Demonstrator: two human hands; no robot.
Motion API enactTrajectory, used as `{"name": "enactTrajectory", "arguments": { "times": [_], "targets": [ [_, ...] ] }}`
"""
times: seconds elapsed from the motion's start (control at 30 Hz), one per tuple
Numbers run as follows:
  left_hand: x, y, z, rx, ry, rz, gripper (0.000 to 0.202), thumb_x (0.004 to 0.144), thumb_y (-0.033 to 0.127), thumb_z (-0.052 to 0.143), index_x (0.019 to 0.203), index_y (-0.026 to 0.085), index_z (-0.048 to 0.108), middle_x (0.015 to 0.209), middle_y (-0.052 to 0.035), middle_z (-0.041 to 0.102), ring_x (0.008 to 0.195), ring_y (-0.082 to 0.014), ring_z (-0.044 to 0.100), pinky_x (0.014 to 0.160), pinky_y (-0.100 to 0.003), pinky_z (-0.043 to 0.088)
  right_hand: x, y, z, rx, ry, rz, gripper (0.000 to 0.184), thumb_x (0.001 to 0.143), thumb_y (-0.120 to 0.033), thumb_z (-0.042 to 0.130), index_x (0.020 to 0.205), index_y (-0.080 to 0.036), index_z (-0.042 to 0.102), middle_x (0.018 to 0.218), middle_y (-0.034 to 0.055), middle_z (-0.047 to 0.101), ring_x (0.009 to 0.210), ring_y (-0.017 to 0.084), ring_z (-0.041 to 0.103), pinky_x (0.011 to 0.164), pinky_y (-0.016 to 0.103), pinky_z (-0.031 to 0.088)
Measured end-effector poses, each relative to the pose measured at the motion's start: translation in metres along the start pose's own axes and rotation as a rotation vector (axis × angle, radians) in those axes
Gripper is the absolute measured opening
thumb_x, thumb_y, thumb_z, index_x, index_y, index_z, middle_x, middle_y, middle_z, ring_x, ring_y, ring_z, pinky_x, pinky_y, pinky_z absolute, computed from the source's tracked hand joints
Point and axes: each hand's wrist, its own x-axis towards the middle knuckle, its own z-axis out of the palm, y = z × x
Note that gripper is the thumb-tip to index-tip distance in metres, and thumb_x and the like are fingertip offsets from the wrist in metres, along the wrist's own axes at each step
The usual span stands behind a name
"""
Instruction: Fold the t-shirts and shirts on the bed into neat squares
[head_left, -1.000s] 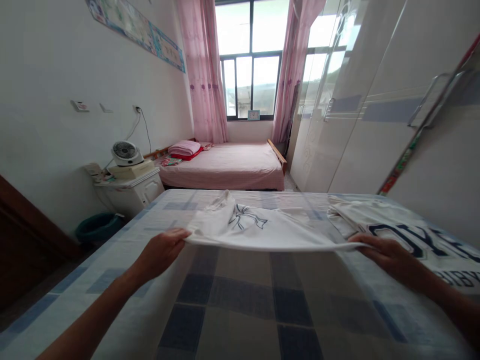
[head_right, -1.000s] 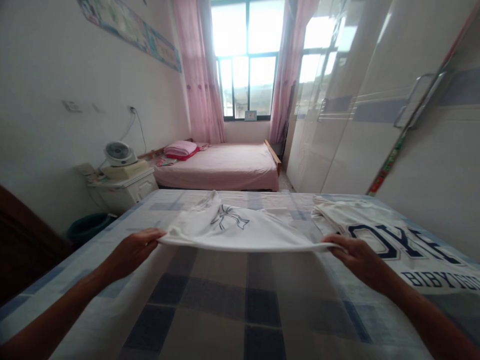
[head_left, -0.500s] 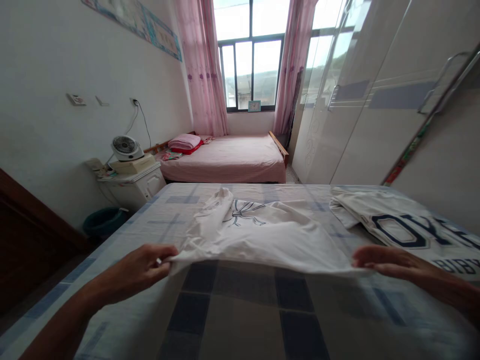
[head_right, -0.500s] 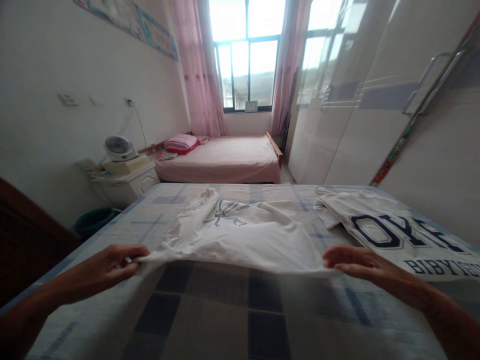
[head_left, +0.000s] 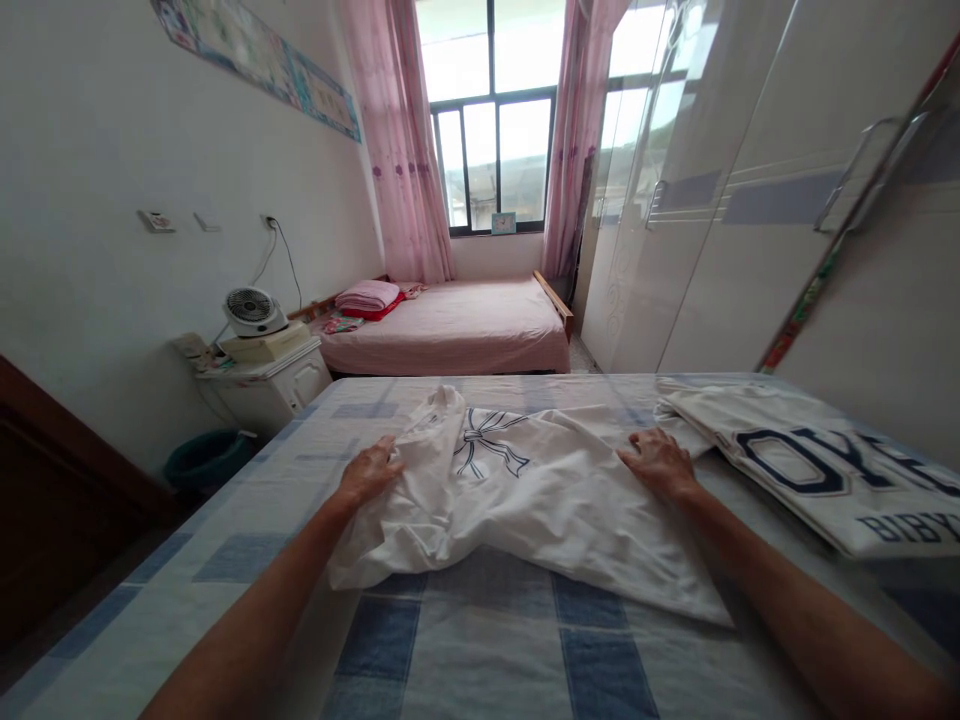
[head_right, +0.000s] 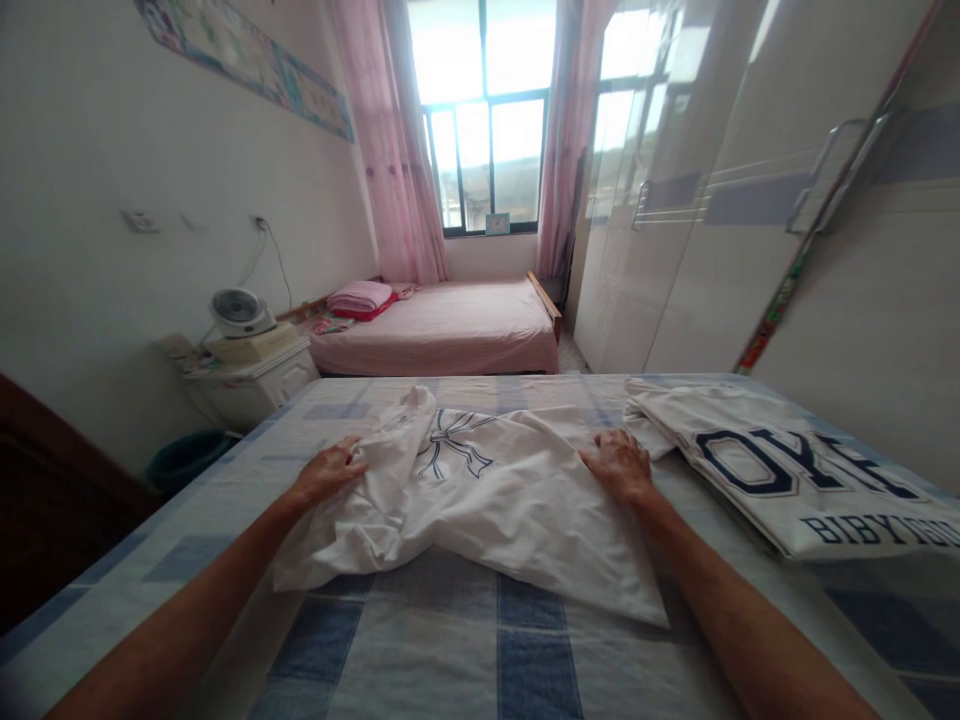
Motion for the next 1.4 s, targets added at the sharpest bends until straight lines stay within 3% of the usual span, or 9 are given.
{"name": "enactTrajectory", "arguments": {
  "times": [0.2, 0.33, 0.43, 0.57, 0.7, 0.87, 1.0, 1.23, 1.4],
  "targets": [
    [-0.031, 0.017, -0.044, -0.562, 0.037, 0.044, 0.068, 0.069, 0.036, 0.052, 0.133, 0.014, 0.046, 0.092, -0.0062, 0.066, 0.075, -0.0209, 0.061, 0.065, -0.028, 0.047, -0.011, -0.009, -0.026, 0.474, 0.028, 0.0, 0.025, 0.078, -0.041, 0.044, 0.083, -0.02, 0.058, 0.077, 0.0046, 0.065, 0.071, 0.019, 0.059, 0.064, 0.028, 0.044],
    [-0.07, -0.008, -0.09, -0.678, -0.294, 0.118, 0.053, 0.072, 0.046, 0.057, 0.117, 0.019, 0.061, 0.09, -0.0044, 0.067, 0.071, -0.0185, 0.06, 0.058, -0.024, 0.046, -0.037, 0.023, -0.063, 0.835, -0.329, -0.114, 0.032, 0.076, -0.051, 0.052, 0.083, -0.021, 0.058, 0.07, 0.0007, 0.062, 0.061, 0.015, 0.056, 0.053, 0.025, 0.044],
    [-0.08, -0.035, -0.097, -0.472, -0.509, 0.067, 0.05, 0.073, 0.053, 0.057, 0.11, 0.021, 0.067, 0.065, -0.0011, 0.063, 0.06, -0.0172, 0.057, 0.052, -0.024, 0.044, -0.049, 0.055, -0.072, 0.723, -0.567, -0.099, 0.037, 0.072, -0.055, 0.056, 0.083, -0.021, 0.063, 0.074, 0.0026, 0.065, 0.062, 0.016, 0.06, 0.053, 0.026, 0.047],
    [-0.048, -0.046, -0.076, -0.33, -0.211, 0.042, 0.058, 0.07, 0.06, 0.054, 0.107, 0.018, 0.067, 0.086, -0.0066, 0.069, 0.081, -0.0239, 0.063, 0.064, -0.029, 0.051, -0.035, 0.068, -0.057, 0.471, -0.46, -0.059, 0.043, 0.075, -0.055, 0.052, 0.095, -0.019, 0.065, 0.083, 0.0073, 0.069, 0.073, 0.021, 0.065, 0.061, 0.03, 0.051],
    [0.004, -0.026, -0.049, -0.176, 0.069, 0.064, 0.055, 0.069, 0.055, 0.05, 0.104, 0.016, 0.067, 0.111, -0.0112, 0.066, 0.099, -0.0263, 0.061, 0.087, -0.031, 0.047, -0.01, 0.035, -0.039, 0.322, -0.238, -0.129, 0.045, 0.081, -0.048, 0.044, 0.107, -0.016, 0.062, 0.099, 0.0114, 0.069, 0.083, 0.023, 0.066, 0.074, 0.034, 0.05],
    [0.055, 0.0, -0.023, -0.139, 0.092, -0.01, 0.042, 0.071, 0.048, 0.052, 0.093, 0.016, 0.067, 0.112, -0.0138, 0.066, 0.114, -0.0283, 0.055, 0.091, -0.029, 0.042, 0.009, -0.01, -0.02, 0.057, -0.119, -0.202, 0.044, 0.084, -0.042, 0.043, 0.114, -0.015, 0.061, 0.119, 0.0152, 0.061, 0.106, 0.023, 0.059, 0.088, 0.031, 0.044],
    [0.077, 0.012, -0.01, -0.176, 0.059, -0.023, 0.036, 0.066, 0.047, 0.061, 0.084, 0.016, 0.065, 0.095, -0.0127, 0.07, 0.101, -0.0299, 0.06, 0.078, -0.03, 0.045, 0.017, -0.023, -0.012, -0.044, -0.166, -0.166, 0.037, 0.082, -0.037, 0.046, 0.105, -0.015, 0.065, 0.112, 0.0137, 0.063, 0.097, 0.023, 0.061, 0.083, 0.031, 0.044],
    [0.058, 0.018, -0.044, -0.477, -0.038, 0.071, 0.041, 0.072, 0.053, 0.053, 0.083, 0.015, 0.064, 0.066, 0.0002, 0.063, 0.059, -0.0161, 0.058, 0.051, -0.023, 0.041, 0.013, -0.011, -0.052, 0.213, 0.022, -0.214, 0.024, 0.08, -0.036, 0.047, 0.084, -0.021, 0.065, 0.08, 0.0029, 0.068, 0.071, 0.017, 0.062, 0.067, 0.027, 0.045],
    [0.081, 0.024, -0.08, -0.611, 0.309, 0.123, 0.039, 0.07, 0.048, 0.058, 0.086, 0.014, 0.069, 0.07, -0.0001, 0.066, 0.06, -0.0146, 0.057, 0.055, -0.022, 0.043, 0.054, -0.002, -0.078, 0.514, 0.07, -0.03, 0.02, 0.077, -0.038, 0.054, 0.08, -0.02, 0.062, 0.058, -0.0027, 0.058, 0.045, 0.011, 0.054, 0.047, 0.023, 0.042]
  ]
}}
